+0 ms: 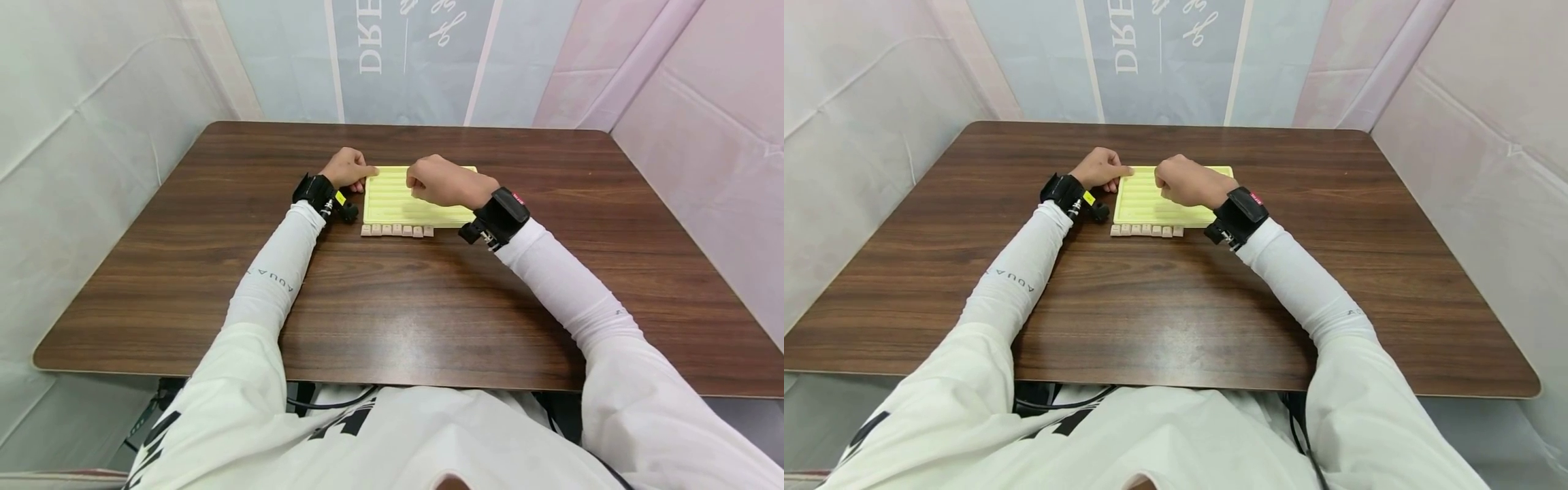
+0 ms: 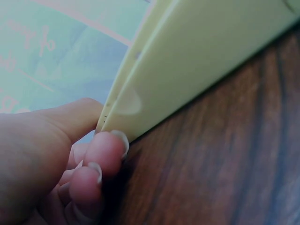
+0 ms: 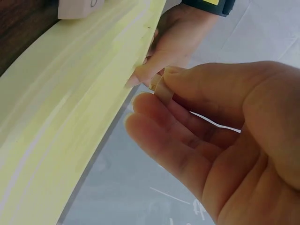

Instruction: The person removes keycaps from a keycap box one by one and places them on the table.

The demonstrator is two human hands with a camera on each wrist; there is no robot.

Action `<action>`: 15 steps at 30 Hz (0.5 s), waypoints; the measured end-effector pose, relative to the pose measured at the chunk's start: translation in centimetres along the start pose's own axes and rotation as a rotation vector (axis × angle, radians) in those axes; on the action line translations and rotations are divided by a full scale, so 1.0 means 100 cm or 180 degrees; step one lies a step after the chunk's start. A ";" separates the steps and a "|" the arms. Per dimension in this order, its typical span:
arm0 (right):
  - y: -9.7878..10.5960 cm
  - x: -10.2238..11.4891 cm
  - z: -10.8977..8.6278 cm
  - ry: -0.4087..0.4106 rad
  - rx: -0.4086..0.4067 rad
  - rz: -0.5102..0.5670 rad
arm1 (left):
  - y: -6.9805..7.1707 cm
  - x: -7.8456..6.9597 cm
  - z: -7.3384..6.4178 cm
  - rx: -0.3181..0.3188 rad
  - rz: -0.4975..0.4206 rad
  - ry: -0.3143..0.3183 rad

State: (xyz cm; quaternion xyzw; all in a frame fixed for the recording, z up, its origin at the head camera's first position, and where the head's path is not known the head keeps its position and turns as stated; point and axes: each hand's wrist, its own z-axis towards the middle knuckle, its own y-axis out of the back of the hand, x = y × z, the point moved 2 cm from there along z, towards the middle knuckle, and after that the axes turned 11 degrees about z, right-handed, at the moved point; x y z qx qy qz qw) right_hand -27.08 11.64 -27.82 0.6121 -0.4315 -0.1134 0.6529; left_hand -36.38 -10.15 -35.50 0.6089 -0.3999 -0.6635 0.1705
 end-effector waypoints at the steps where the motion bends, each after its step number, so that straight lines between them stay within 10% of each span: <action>1: 0.000 0.000 -0.002 0.0003 -0.0001 -0.0015 | 0.000 0.000 0.000 0.0004 -0.0007 0.0002; 15: 0.003 0.014 -0.020 0.0076 -0.0009 -0.0055 | -0.003 -0.001 0.001 -0.0005 -0.0104 -0.0035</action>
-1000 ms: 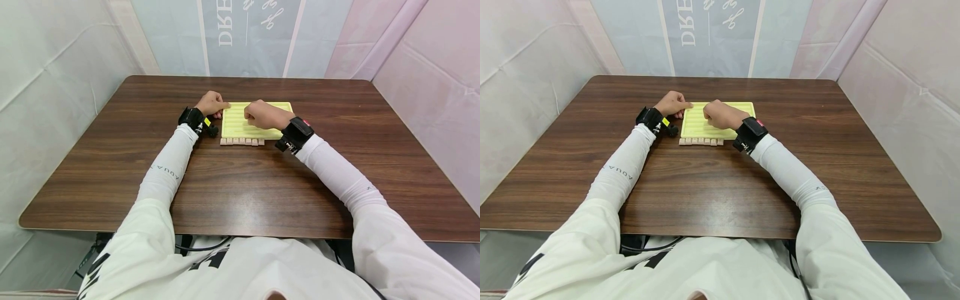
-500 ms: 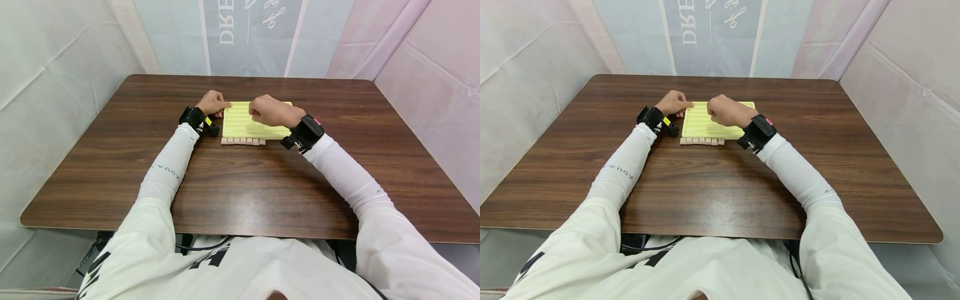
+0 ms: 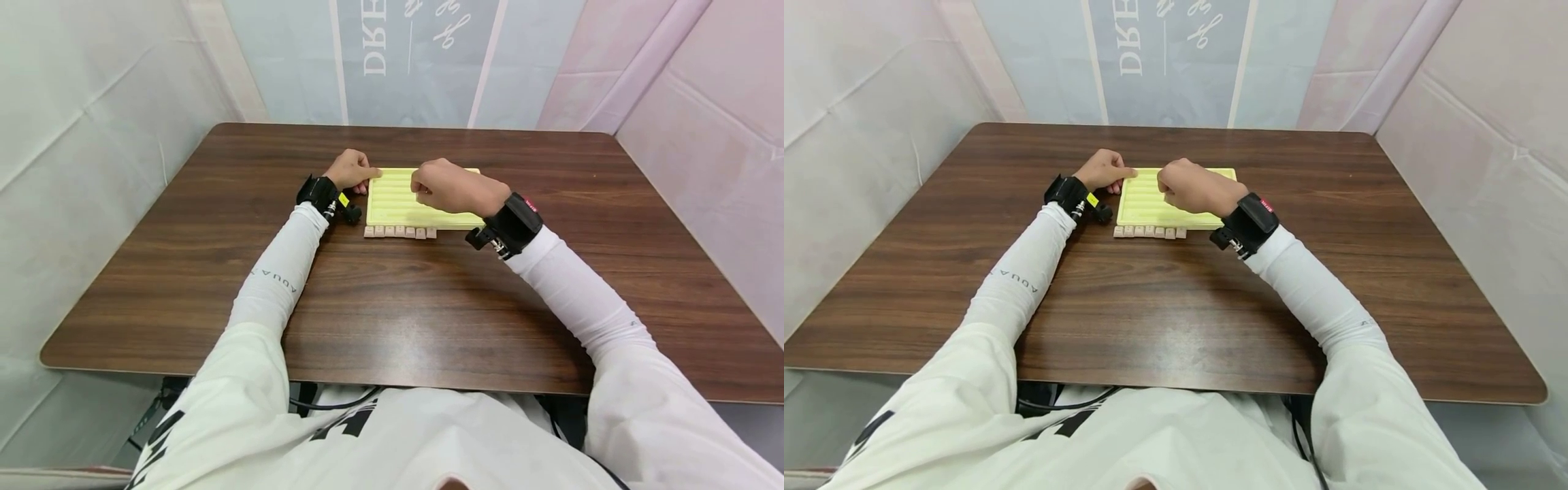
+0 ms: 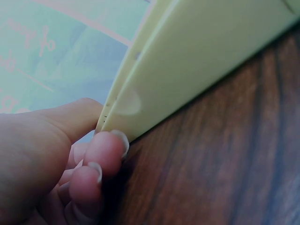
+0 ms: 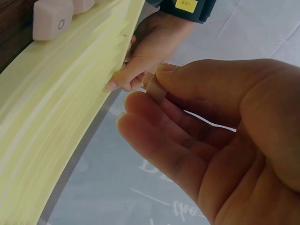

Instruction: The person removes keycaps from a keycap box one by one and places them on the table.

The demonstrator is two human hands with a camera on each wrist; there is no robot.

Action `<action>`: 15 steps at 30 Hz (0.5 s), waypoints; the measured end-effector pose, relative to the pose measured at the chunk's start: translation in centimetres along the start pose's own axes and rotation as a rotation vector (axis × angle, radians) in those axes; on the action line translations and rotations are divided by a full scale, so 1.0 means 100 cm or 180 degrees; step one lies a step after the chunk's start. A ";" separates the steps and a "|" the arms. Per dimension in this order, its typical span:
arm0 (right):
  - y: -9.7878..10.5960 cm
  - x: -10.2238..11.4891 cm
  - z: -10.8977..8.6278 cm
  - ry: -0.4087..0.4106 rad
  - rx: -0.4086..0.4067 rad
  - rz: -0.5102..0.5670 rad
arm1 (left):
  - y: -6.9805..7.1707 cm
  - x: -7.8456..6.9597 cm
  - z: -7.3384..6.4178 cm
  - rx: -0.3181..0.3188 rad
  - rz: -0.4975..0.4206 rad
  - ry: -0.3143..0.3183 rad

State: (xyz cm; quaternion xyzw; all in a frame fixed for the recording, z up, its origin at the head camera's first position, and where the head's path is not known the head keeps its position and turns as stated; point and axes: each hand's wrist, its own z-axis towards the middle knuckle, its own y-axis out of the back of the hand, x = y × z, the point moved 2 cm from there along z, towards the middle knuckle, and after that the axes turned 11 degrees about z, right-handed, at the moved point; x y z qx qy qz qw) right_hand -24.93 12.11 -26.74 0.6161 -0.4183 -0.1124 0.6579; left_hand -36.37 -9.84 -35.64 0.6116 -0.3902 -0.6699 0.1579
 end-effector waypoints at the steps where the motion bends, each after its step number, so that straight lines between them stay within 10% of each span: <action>1: 0.000 0.001 -0.001 0.0007 0.0000 -0.0014 | 0.000 0.000 0.000 -0.0001 -0.0002 0.0001; 15: -0.004 -0.007 -0.012 0.0050 -0.0111 -0.0094 | -0.001 -0.003 0.001 0.0026 -0.0004 0.0007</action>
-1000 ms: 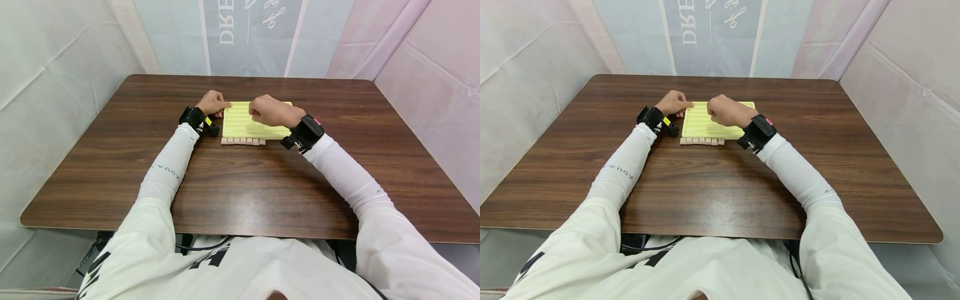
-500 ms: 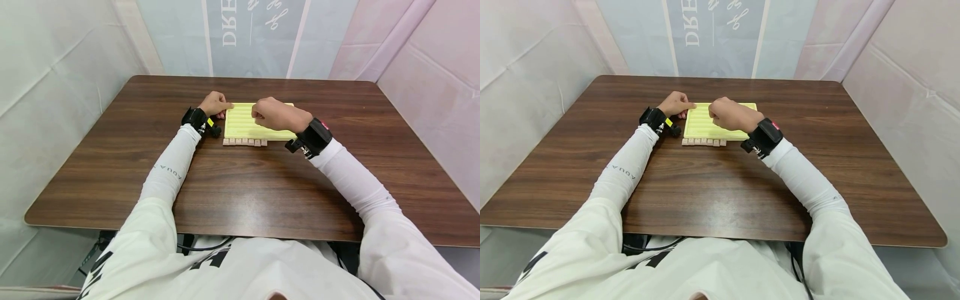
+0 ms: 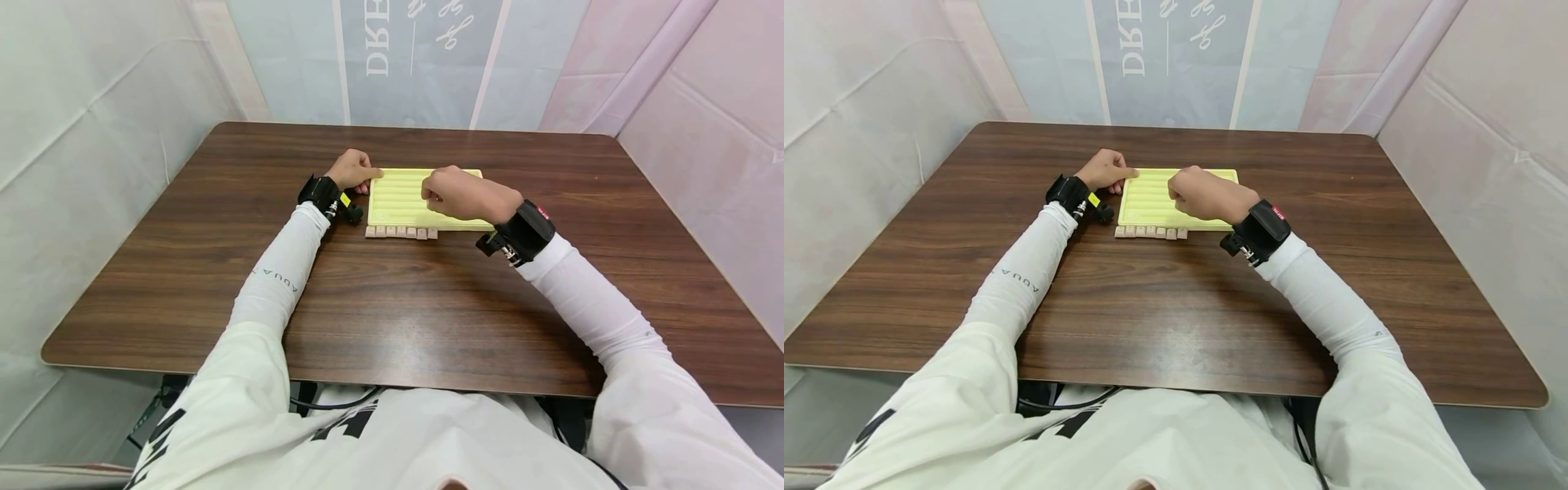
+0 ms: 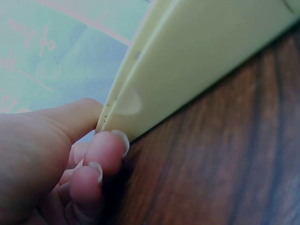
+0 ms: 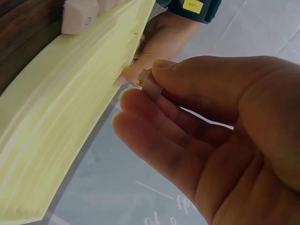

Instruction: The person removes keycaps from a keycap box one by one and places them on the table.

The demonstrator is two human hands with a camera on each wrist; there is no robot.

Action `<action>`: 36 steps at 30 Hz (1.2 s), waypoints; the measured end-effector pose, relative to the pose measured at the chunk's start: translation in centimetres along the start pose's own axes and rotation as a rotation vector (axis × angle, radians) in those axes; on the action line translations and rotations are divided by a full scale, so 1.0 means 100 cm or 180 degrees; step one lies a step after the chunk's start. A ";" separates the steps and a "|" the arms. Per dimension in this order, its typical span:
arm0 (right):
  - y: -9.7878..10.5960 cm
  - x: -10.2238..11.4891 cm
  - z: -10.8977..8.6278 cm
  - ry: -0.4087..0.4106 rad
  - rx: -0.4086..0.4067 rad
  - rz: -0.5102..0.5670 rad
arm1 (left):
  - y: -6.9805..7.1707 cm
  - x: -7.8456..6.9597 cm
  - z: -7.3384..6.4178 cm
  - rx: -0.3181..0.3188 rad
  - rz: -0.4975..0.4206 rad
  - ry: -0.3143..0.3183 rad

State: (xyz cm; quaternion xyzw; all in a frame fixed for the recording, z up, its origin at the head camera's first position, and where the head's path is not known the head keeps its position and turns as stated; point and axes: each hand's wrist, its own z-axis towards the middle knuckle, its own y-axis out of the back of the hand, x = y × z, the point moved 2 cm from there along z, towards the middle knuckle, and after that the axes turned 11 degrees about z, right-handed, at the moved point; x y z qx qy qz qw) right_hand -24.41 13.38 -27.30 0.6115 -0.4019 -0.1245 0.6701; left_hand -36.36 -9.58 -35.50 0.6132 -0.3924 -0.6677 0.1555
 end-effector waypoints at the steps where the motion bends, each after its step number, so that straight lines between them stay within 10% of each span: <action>1: -0.001 -0.001 0.000 0.0016 0.0002 -0.0009 | 0.000 0.000 0.000 0.0001 0.0006 0.0005; 36: -0.016 -0.012 -0.014 -0.0384 0.0482 0.0088 | -0.001 0.004 0.003 -0.0024 0.0016 0.0026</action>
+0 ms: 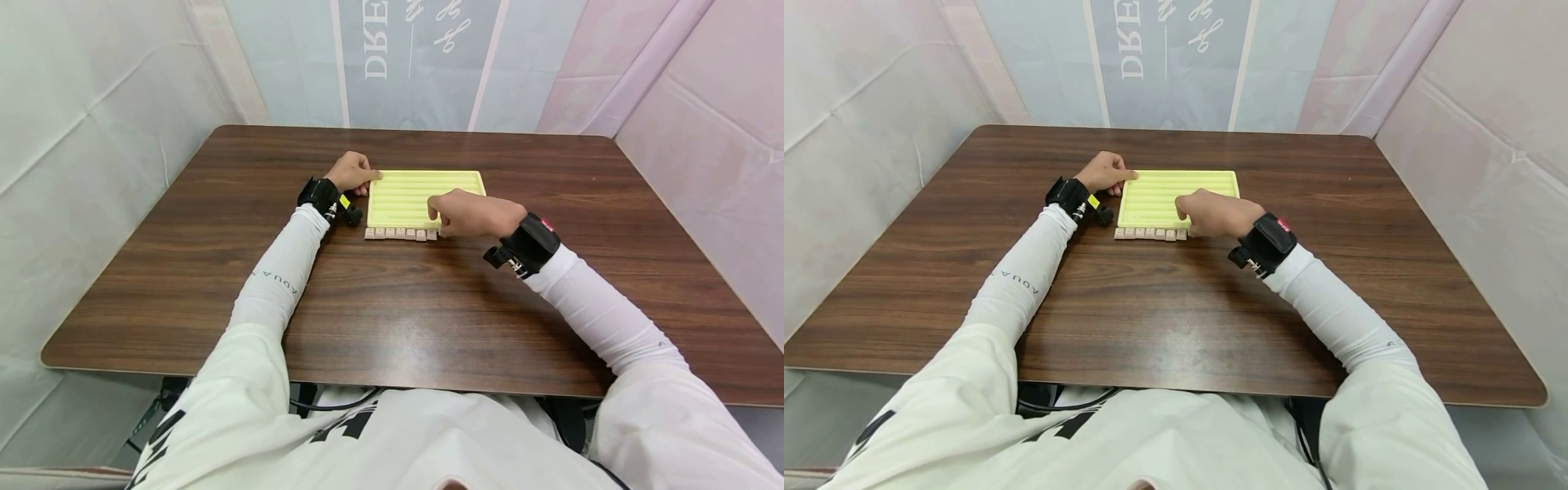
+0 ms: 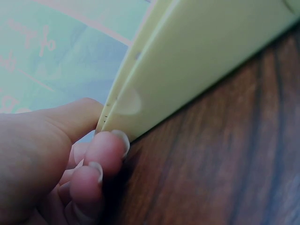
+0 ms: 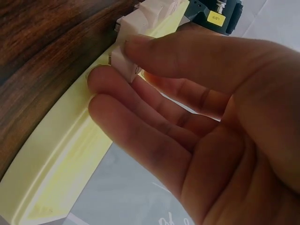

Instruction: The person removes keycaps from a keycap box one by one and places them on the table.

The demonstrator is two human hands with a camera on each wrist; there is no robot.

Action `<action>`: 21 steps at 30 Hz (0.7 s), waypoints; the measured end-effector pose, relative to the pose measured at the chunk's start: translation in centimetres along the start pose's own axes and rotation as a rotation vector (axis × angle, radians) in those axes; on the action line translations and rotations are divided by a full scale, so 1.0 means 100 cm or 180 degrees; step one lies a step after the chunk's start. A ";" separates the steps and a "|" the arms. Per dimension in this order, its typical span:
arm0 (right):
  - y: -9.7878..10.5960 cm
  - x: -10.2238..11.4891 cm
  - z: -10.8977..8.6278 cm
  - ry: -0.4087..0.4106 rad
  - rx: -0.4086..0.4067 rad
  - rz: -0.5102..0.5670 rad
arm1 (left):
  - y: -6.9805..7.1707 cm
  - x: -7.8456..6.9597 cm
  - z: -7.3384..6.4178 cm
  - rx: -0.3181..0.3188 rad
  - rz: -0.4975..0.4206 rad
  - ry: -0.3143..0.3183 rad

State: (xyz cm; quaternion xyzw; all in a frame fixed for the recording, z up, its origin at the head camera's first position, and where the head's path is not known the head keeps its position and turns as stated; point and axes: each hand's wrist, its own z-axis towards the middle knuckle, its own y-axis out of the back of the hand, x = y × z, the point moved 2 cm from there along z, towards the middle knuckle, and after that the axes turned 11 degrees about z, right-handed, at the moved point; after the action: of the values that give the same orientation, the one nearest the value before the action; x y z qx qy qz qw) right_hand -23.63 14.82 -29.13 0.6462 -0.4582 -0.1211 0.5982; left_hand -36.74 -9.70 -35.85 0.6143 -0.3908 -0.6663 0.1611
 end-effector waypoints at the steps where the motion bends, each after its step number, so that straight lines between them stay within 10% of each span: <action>1: 0.000 0.000 0.000 -0.0021 -0.0002 -0.0004 | 0.000 0.000 0.000 0.0002 -0.0003 0.0004; 21: -0.003 0.003 0.000 -0.0052 0.0084 -0.0056 | 0.002 -0.002 -0.001 0.0014 -0.0015 -0.0059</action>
State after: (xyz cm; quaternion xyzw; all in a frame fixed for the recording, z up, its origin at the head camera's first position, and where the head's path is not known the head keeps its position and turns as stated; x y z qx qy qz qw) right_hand -23.37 14.56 -29.29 0.6570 -0.4589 -0.1256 0.5848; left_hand -36.67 -9.72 -35.56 0.6094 -0.3922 -0.6715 0.1546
